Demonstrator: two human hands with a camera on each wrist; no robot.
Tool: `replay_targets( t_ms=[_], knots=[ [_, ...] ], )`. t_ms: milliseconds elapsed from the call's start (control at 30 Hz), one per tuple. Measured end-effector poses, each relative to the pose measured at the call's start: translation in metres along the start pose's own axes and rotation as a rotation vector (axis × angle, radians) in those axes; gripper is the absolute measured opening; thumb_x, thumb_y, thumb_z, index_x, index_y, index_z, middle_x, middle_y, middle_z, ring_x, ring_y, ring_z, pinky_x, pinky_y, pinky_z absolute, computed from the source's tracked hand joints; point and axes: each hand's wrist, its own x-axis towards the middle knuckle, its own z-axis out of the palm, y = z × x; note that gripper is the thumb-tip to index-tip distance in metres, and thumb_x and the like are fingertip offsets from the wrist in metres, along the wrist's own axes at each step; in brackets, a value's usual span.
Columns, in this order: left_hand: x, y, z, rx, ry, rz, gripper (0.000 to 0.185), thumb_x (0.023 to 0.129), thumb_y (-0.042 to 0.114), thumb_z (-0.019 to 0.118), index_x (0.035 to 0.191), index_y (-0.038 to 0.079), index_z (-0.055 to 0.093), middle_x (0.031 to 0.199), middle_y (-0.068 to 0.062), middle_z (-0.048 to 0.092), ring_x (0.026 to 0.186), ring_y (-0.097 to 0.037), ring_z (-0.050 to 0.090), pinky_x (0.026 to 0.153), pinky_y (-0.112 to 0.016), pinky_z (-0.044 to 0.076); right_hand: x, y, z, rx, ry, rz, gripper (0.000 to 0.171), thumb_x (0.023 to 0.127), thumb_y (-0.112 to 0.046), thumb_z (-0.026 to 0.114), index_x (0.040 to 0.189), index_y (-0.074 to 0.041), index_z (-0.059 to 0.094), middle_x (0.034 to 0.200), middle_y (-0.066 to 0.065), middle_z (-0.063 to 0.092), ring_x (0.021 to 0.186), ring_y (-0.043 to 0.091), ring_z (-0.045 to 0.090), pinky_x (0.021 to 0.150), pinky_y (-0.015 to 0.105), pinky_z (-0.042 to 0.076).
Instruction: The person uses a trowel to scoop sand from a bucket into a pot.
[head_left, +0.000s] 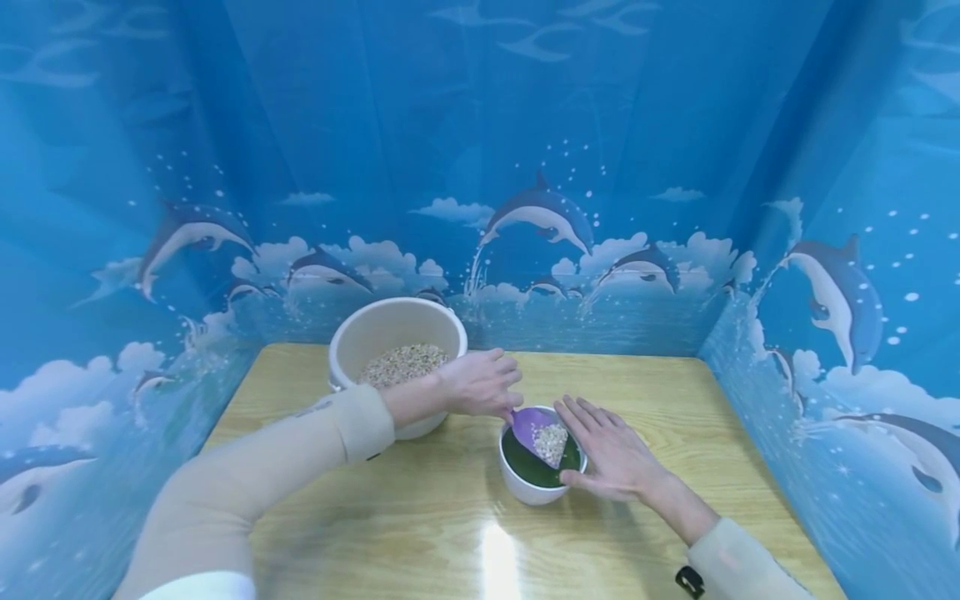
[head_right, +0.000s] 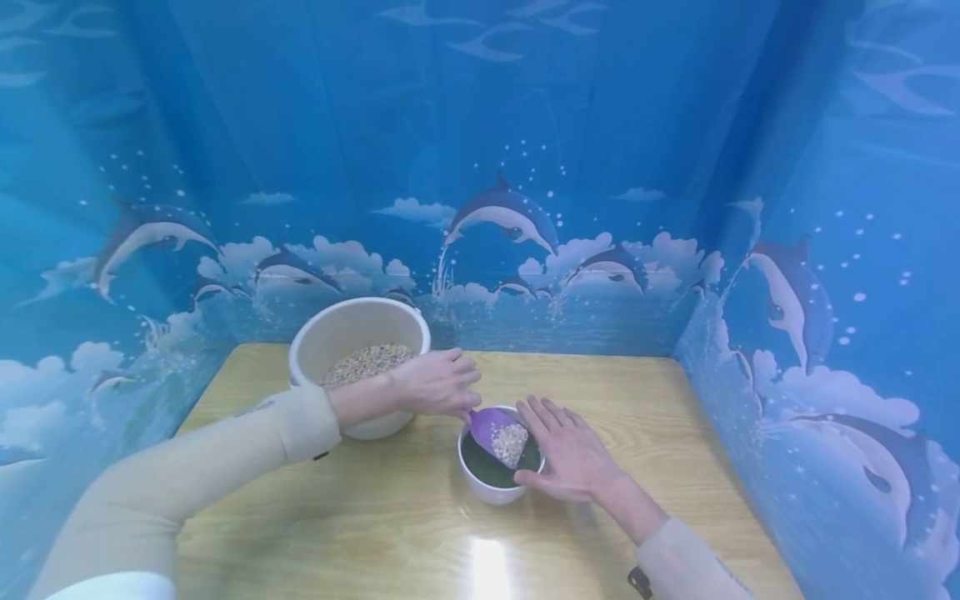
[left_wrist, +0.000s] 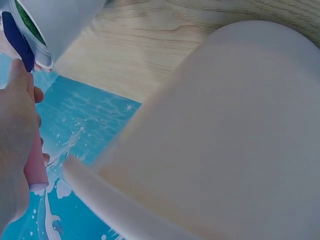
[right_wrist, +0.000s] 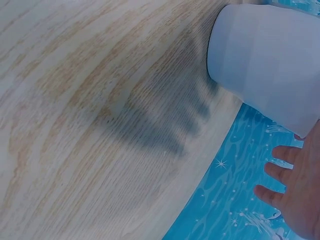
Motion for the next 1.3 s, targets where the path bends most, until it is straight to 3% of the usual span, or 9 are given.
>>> replay_targets(
  t_ms=[300,700,967,1300],
  knots=[
    [0.003,0.001,-0.004,0.047,0.071,0.008,0.054,0.106,0.069,0.033,0.122,0.033,0.069,0.115,0.005,0.072,0.108,-0.014,0.064,0.091,-0.029,0.051,-0.001,-0.002,-0.003,0.010,-0.016,0.016,0.106,0.089,-0.074,0.061,0.165,-0.008,0.030,0.168,0.021,0.040,0.150,0.045,0.046,0.114,0.067,0.044],
    [0.010,0.004,-0.010,0.068,0.013,0.007,0.055,0.107,0.069,0.031,0.124,0.033,0.069,0.117,0.005,0.071,0.109,-0.013,0.063,0.092,-0.029,0.052,-0.001,-0.002,-0.003,0.007,-0.018,0.024,0.106,0.086,-0.065,0.070,0.165,-0.007,0.030,0.168,0.021,0.039,0.151,0.045,0.045,0.115,0.067,0.044],
    [0.012,0.005,-0.015,0.070,-0.060,-0.010,0.056,0.107,0.069,0.029,0.126,0.033,0.068,0.118,0.007,0.070,0.108,-0.012,0.062,0.092,-0.027,0.050,-0.001,-0.002,-0.003,0.002,-0.018,0.017,0.106,0.088,-0.071,0.064,0.165,-0.007,0.030,0.168,0.021,0.038,0.151,0.044,0.046,0.115,0.066,0.045],
    [0.012,0.006,-0.019,0.089,-0.055,-0.007,0.055,0.107,0.068,0.029,0.125,0.034,0.068,0.118,0.007,0.071,0.107,-0.011,0.063,0.090,-0.026,0.050,-0.002,-0.003,-0.002,0.003,-0.011,0.012,0.105,0.088,-0.069,0.066,0.165,-0.006,0.031,0.168,0.021,0.039,0.151,0.044,0.046,0.115,0.065,0.045]
  ],
)
